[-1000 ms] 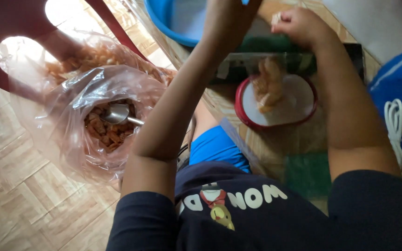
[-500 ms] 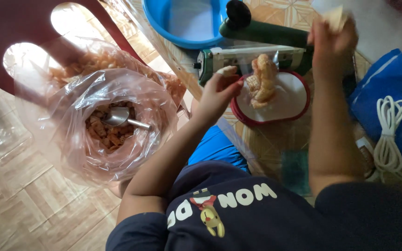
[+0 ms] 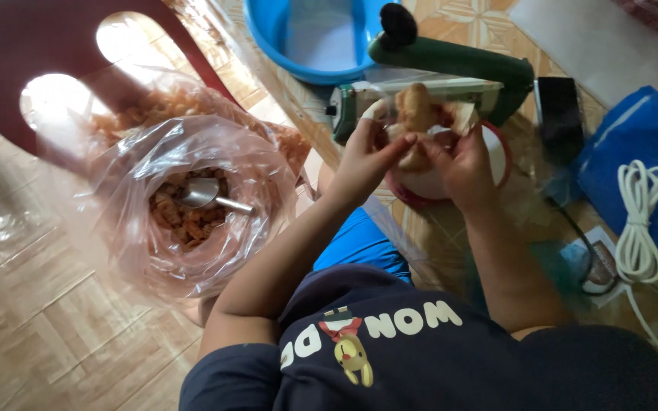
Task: Manually portioning snacks from a large bulk bag into smaller plastic bags and sealing them using a heat sealer.
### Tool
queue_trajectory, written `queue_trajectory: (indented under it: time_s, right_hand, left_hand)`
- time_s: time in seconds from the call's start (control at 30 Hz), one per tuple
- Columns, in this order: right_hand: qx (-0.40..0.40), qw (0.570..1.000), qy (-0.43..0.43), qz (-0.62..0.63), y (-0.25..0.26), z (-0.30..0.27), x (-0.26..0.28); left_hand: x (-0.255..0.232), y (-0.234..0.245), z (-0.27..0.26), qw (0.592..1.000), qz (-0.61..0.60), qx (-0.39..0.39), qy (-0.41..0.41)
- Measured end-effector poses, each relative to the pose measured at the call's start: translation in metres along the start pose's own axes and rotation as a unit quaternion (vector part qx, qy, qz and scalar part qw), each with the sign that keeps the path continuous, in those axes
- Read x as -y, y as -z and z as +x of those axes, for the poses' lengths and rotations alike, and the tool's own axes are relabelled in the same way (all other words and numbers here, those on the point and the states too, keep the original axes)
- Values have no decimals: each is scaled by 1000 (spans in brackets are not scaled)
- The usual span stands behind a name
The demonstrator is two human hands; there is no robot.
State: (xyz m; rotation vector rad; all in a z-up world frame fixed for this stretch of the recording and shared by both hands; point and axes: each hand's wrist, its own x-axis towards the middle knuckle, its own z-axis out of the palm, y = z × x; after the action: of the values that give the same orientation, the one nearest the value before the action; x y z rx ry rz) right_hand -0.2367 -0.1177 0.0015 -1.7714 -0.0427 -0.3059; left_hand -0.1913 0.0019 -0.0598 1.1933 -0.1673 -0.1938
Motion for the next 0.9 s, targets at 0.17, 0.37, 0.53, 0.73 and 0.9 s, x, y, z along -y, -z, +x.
queue_trajectory:
  time_s: [0.17,0.37,0.53,0.73,0.9]
  right_hand:
    - [37,989,145,3,-30,-19,1]
    - [58,960,272,33,-48,-23,-4]
    - [40,958,283,-14,-58,-27,3]
    - [52,946,319,-39,-68,-28,20]
    - [85,964,253,19,-68,-33,27]
  left_hand:
    - [-62,-3,-41,987,-140,-24,-76]
    - [-75,17,-51,966,-87,-31,-241]
    - [-79,23,-54,934,-45,-56,-350]
    - [-87,36,-57,929,-73,-27,-363]
    - [-111,77,-51,897,-152,-62,-411]
